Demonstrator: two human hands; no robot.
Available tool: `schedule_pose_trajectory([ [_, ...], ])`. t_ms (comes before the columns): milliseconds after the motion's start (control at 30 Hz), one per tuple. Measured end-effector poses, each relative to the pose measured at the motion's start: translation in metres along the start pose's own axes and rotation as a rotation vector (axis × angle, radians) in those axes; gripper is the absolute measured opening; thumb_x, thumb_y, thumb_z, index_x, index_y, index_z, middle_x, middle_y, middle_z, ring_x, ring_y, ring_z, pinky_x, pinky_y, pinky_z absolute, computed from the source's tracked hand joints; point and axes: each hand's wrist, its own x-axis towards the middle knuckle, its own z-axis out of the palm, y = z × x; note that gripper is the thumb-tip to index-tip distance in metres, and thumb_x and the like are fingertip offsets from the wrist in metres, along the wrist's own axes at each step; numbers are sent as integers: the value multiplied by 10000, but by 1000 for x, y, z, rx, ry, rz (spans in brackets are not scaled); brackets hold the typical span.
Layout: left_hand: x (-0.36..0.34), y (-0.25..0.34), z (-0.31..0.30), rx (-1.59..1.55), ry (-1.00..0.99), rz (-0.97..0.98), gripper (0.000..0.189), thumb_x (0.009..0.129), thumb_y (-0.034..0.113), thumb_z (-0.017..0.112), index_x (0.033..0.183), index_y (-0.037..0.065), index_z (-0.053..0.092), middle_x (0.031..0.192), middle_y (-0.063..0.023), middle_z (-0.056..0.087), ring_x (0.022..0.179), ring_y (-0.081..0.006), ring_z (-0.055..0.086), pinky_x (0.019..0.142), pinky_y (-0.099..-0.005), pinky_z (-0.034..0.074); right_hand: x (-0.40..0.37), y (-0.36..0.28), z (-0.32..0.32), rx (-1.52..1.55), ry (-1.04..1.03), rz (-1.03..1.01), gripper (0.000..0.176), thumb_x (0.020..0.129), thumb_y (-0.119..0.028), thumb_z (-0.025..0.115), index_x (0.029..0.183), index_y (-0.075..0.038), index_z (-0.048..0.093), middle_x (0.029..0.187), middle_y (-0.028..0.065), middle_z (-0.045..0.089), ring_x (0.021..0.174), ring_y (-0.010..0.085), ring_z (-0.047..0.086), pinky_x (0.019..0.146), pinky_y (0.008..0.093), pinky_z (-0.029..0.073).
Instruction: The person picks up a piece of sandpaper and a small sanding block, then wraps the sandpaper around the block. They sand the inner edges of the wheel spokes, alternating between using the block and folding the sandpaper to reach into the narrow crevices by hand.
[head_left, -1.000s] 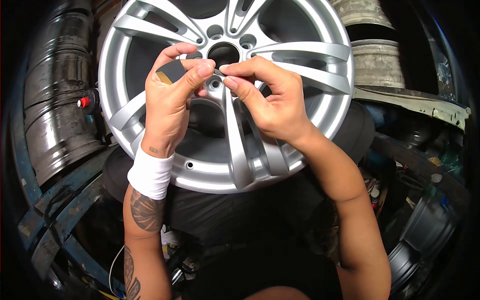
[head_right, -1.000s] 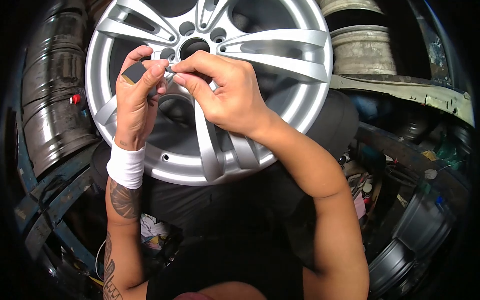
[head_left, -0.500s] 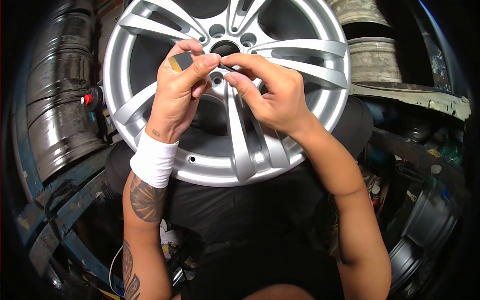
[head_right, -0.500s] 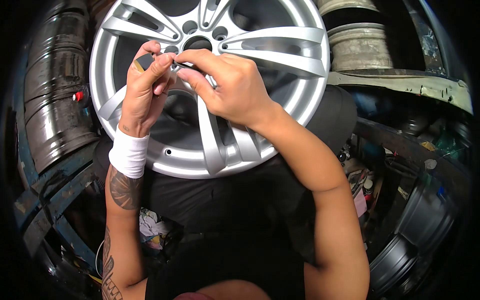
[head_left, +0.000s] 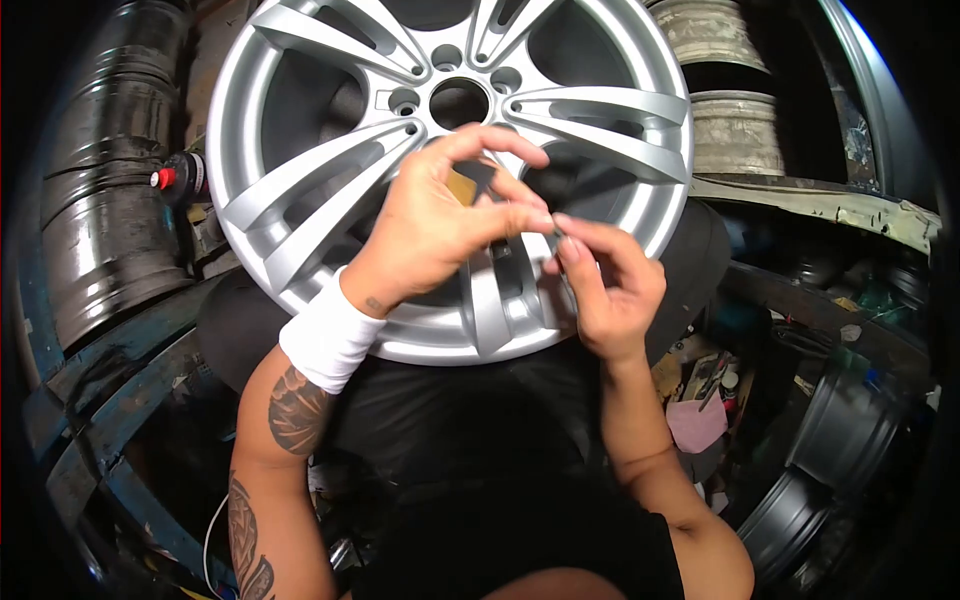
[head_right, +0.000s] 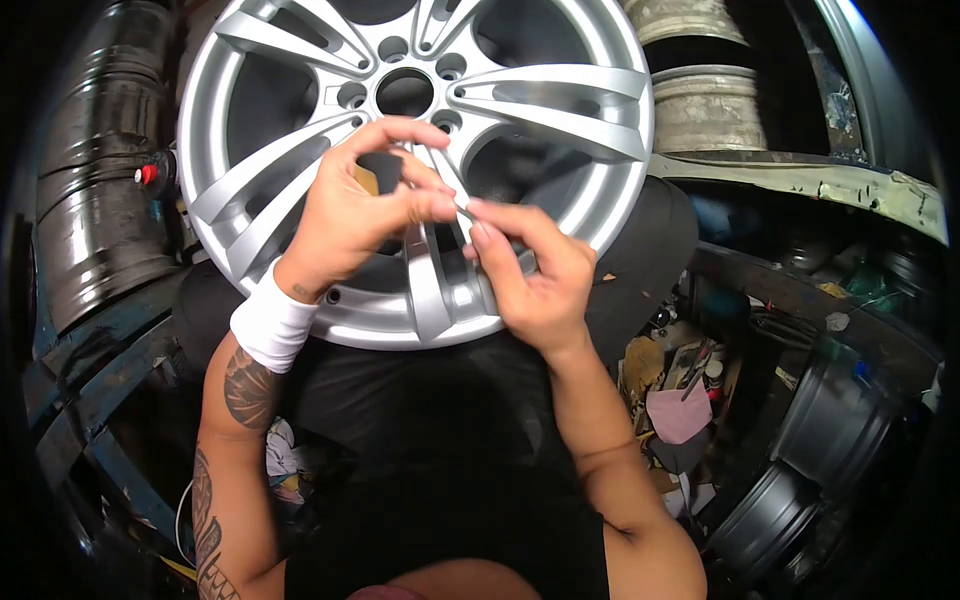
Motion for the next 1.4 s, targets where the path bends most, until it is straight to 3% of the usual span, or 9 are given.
schedule_pose_trajectory([
  [133,-3,8,6,300,-295,-52,710,777,58,949,1433,67,677,874,-16,766,735,-14,585,700,-215,473,-39,-8,-24,-59,-29,100,157,994,24,736,1142,52,778,866,95,797,762,123,761,705,251,587],
  [200,-3,14,0,526,-436,-58,796,747,118,973,1477,78,657,883,-81,783,717,-104,674,716,-269,526,-48,-17,-41,-181,-57,129,152,987,15,747,1131,49,781,848,92,791,744,116,750,699,247,576],
  [267,-9,16,-7,849,-686,-70,857,727,321,994,1465,44,658,993,-233,783,932,-392,774,843,-401,597,-54,-21,-53,-260,-47,159,148,981,6,757,1121,44,784,836,89,787,726,110,739,693,243,565],
  [433,-24,16,18,1052,-995,-318,949,788,440,941,1515,-33,557,969,-234,777,971,-436,753,847,-471,593,-63,-14,-67,-281,16,229,138,973,-9,771,1105,28,792,850,90,791,718,109,727,693,241,552],
  [833,-29,26,10,1015,-1023,-375,791,817,360,924,1458,19,611,949,-205,785,916,-422,757,789,-470,588,-61,-16,-49,-435,-182,111,152,928,-29,814,1075,-2,786,841,141,771,677,235,729,623,317,550],
  [933,-27,29,-6,729,-1053,-287,661,824,320,921,1372,35,686,961,-201,790,882,-408,760,761,-440,593,-60,-19,-45,-481,-265,105,154,927,-28,814,1077,-6,787,802,139,753,665,251,722,613,330,543],
  [1033,-21,39,-22,910,-799,-105,576,832,283,917,1319,43,728,967,-202,791,838,-387,767,738,-413,599,-56,-29,-39,-549,-389,164,163,929,-12,801,1092,-10,790,806,161,752,696,281,748,624,347,558],
  [1167,-15,33,-38,956,-495,-13,506,865,232,892,1315,60,738,1054,-210,780,1021,-410,746,906,-451,575,-51,-36,-26,-603,-437,201,120,928,-29,789,1045,-22,763,768,171,719,671,324,731,602,393,550],
  [1400,-16,22,-30,1033,-458,19,464,910,287,864,1283,40,743,809,-204,726,762,-395,723,700,-434,541,-49,-40,-15,-604,-508,193,170,918,-45,737,880,-22,574,694,192,637,674,421,686,624,509,540],
])
